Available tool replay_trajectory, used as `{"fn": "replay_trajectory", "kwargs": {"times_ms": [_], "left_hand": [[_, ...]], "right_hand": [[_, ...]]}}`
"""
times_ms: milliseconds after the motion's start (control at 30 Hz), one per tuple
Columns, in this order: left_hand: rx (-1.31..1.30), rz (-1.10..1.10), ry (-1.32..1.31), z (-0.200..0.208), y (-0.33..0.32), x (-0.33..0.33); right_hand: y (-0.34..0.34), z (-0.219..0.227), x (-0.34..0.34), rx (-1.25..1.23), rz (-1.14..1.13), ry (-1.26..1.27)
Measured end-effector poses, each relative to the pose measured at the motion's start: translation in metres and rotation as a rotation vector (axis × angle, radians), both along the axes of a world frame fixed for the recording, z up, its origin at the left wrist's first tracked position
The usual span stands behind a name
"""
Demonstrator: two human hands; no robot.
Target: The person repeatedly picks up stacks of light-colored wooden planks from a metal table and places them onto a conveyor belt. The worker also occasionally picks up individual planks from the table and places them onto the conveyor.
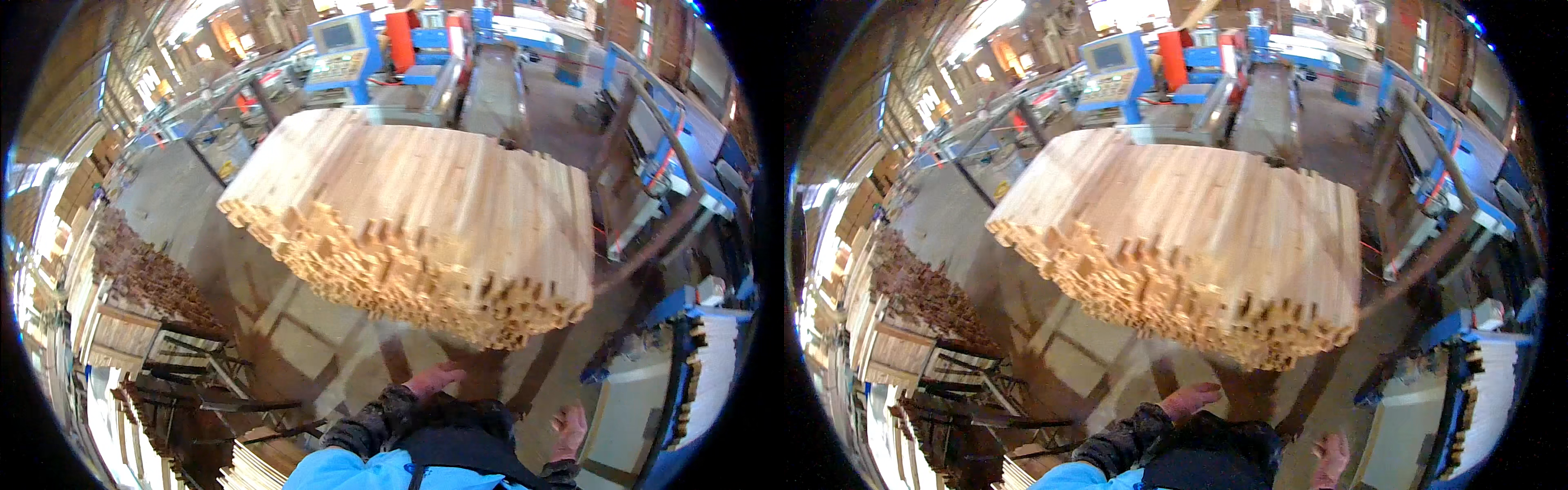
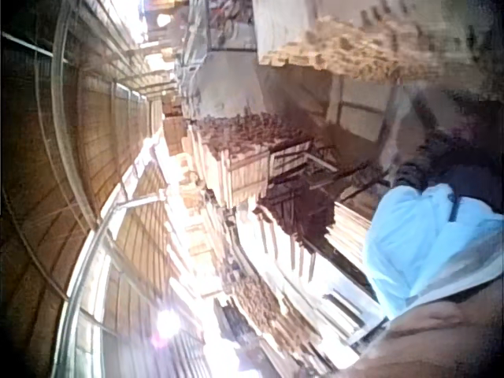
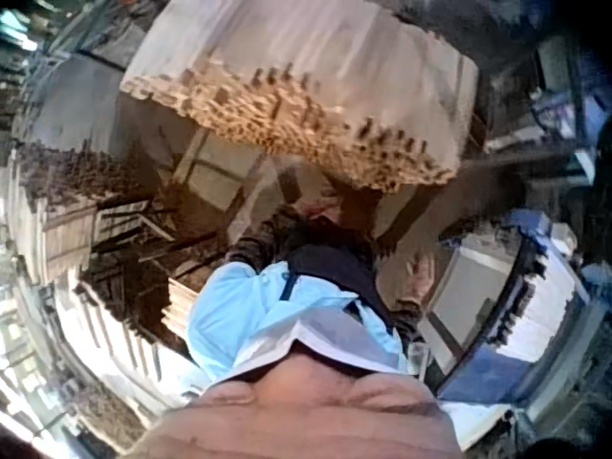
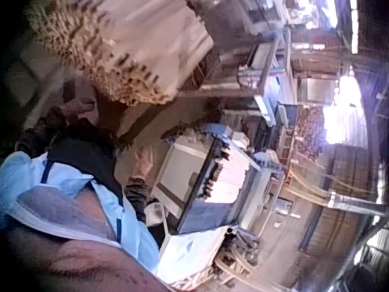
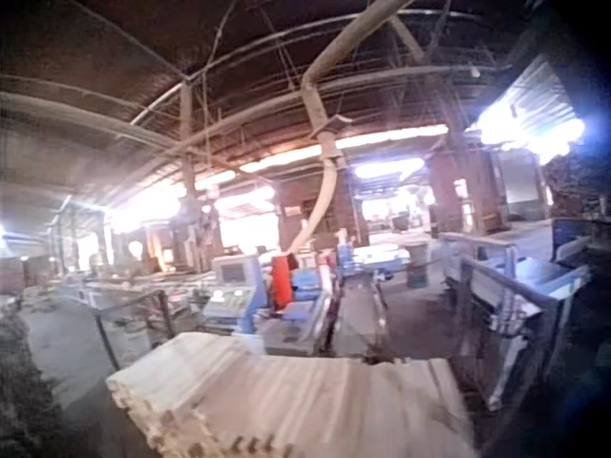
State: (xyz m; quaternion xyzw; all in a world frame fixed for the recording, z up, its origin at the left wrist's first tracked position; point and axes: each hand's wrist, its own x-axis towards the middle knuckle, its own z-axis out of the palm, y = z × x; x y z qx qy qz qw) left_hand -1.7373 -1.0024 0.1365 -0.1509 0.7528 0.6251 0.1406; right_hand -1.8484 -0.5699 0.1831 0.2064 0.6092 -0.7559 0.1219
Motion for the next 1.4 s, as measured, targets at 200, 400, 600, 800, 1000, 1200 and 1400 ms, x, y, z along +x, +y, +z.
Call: {"fn": "replay_trajectory", "kwargs": {"times_ms": [200,400,600,800,1000,1200,1400], "left_hand": [[0.604,0.437,0.096,0.041,-0.180,0.064],[0.332,0.629,0.397,0.242,-0.302,0.090],[-0.043,0.930,0.625,0.304,-0.439,0.091],[-0.560,0.905,0.278,0.321,-0.587,0.058],[-1.123,0.688,-0.158,0.332,-0.714,0.018],[-1.011,0.559,-0.477,0.318,-0.806,0.007],[-0.957,0.390,-0.443,0.299,-0.855,0.010]], "right_hand": [[-0.232,0.128,-0.039,-0.065,1.009,0.128],[-0.406,0.240,-0.086,0.110,1.318,0.243],[-0.562,0.289,-0.124,0.132,1.561,0.381],[-0.709,0.274,-0.162,0.103,1.620,0.251],[-0.818,0.224,-0.164,0.049,1.437,0.218],[-0.850,0.214,-0.140,0.305,1.392,0.316],[-0.879,0.182,-0.120,0.679,1.284,0.622]]}}
